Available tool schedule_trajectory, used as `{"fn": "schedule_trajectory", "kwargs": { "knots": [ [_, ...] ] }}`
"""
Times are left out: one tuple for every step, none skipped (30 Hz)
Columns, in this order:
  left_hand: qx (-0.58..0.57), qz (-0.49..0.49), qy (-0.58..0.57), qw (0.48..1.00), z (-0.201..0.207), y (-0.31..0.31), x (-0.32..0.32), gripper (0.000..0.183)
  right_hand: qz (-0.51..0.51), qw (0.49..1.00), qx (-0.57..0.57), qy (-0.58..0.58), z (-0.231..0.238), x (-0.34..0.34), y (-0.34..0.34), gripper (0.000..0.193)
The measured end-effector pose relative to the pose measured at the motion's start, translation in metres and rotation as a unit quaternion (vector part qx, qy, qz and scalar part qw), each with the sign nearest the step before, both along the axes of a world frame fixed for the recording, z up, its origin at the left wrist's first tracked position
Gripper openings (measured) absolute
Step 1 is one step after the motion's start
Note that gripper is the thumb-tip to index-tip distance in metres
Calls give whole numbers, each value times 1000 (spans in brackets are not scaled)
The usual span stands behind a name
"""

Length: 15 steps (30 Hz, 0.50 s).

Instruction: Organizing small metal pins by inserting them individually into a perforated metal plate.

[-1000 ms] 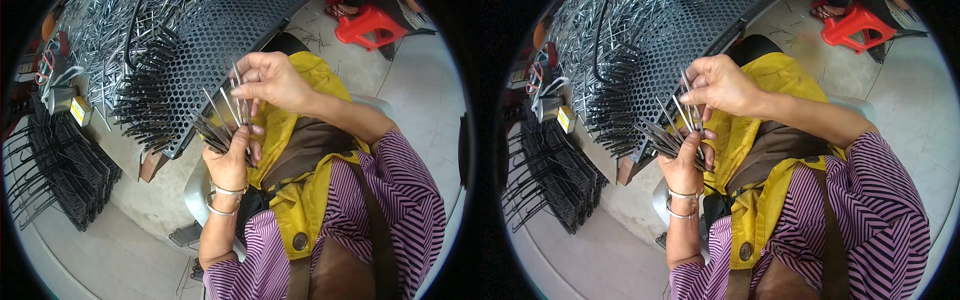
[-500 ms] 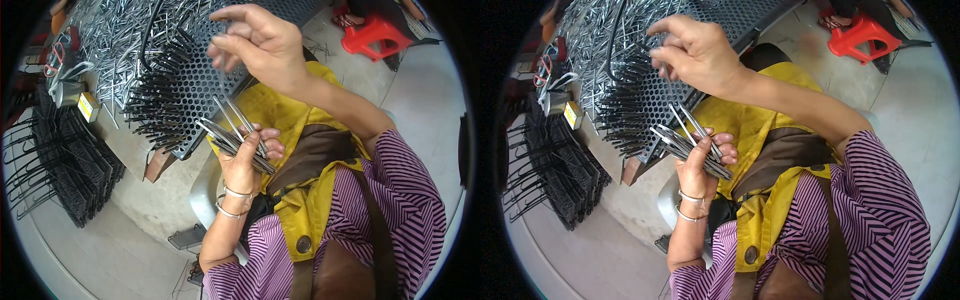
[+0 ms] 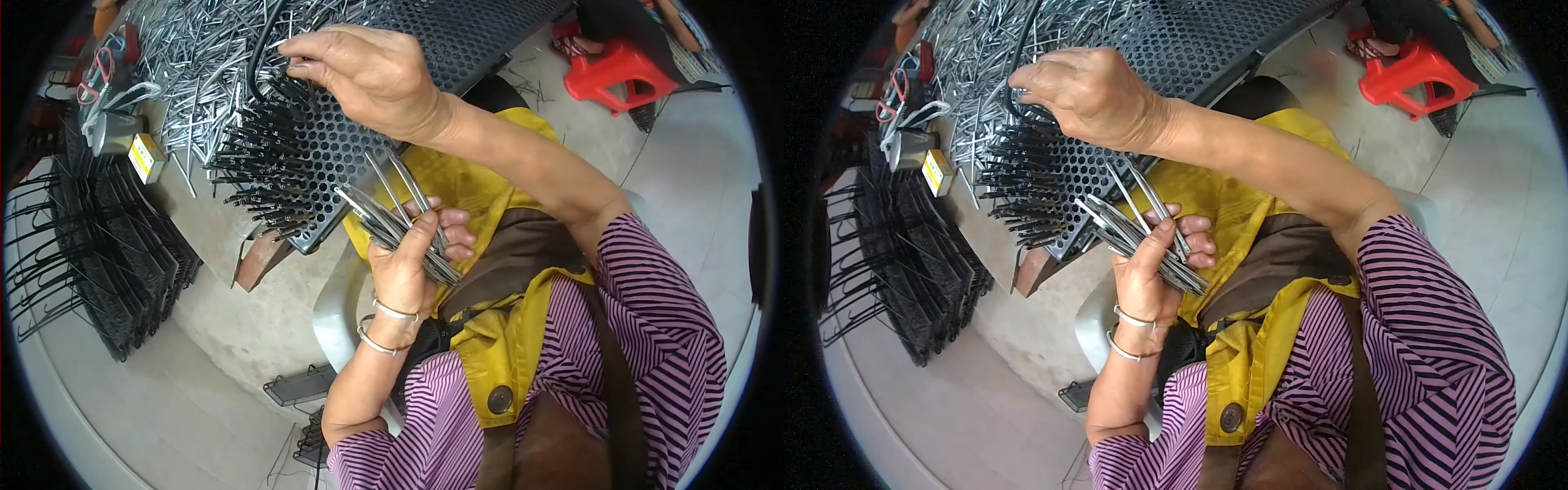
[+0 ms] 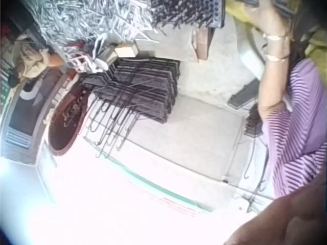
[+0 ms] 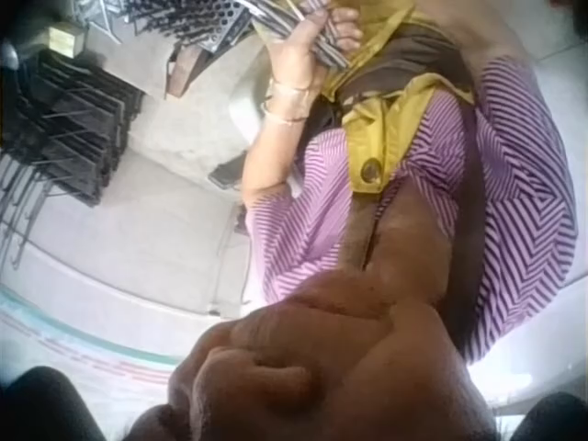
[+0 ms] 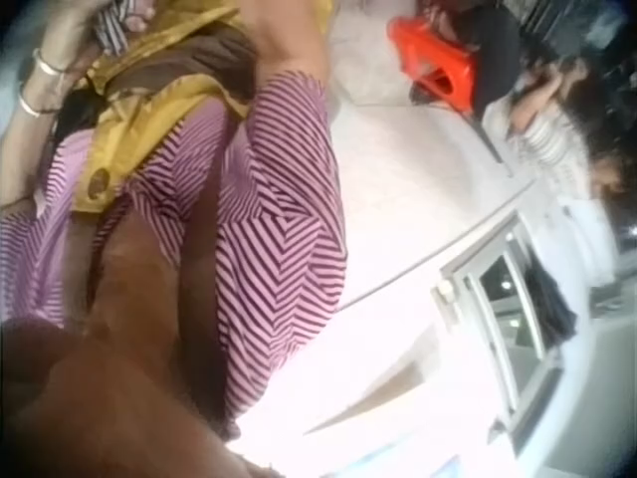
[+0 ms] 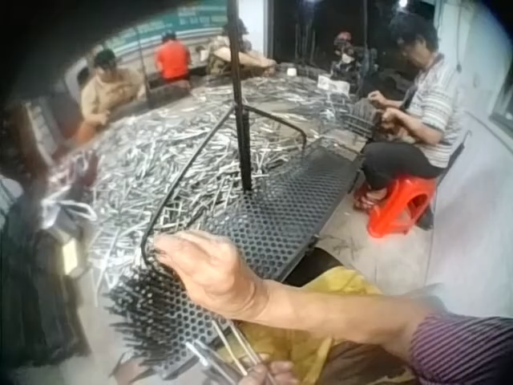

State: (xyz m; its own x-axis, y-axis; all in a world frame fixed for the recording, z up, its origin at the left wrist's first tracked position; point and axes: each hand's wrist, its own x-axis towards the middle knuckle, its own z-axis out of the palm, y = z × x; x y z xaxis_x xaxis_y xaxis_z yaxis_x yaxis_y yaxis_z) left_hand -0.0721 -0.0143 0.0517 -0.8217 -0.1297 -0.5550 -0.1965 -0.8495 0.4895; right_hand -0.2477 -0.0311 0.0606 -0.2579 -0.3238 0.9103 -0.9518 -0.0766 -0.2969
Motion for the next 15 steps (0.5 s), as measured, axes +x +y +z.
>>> {"fn": "schedule_trajectory", "kwargs": {
  "knots": [
    [1,1,0,1000,0,0,0,19,9,1000,0,10,1,-1,-1,23],
    [-1,3,1,1000,0,0,0,19,17,1000,0,21,1,-1,-1,24],
    [-4,4,3,1000,0,0,0,19,18,1000,1,21,1,-1,-2,24],
    [-4,5,3,1000,1,0,0,19,21,1000,5,23,0,-1,-2,24],
    [0,4,2,1000,1,0,-1,20,24,999,8,25,-1,-1,-2,24],
    [3,3,-1,1000,1,0,-1,20,25,999,9,25,-3,-1,-2,24],
    [4,4,-1,1000,1,0,-1,20,19,998,37,41,-6,-1,-1,23],
    [1,3,0,1000,1,0,-1,20,14,996,66,57,-8,-1,0,22],
    [-2,3,1,1000,1,-1,-1,21,14,996,66,56,-8,1,0,22],
    [-2,3,0,1000,1,-1,-1,21,-3,993,102,59,-8,5,1,21],
    [0,3,1,1000,1,-1,-1,21,-20,988,138,63,-8,6,2,21],
    [4,1,1,1000,1,-1,-1,22,-21,988,139,62,-9,6,2,21],
    [5,0,1,1000,1,-1,-1,22,-21,976,209,60,-9,6,1,21],
    [4,3,2,1000,2,-1,0,23,-21,959,278,58,-9,6,2,21],
    [3,5,4,1000,2,-2,0,24,-23,958,278,57,-9,6,3,21]
  ]
}}
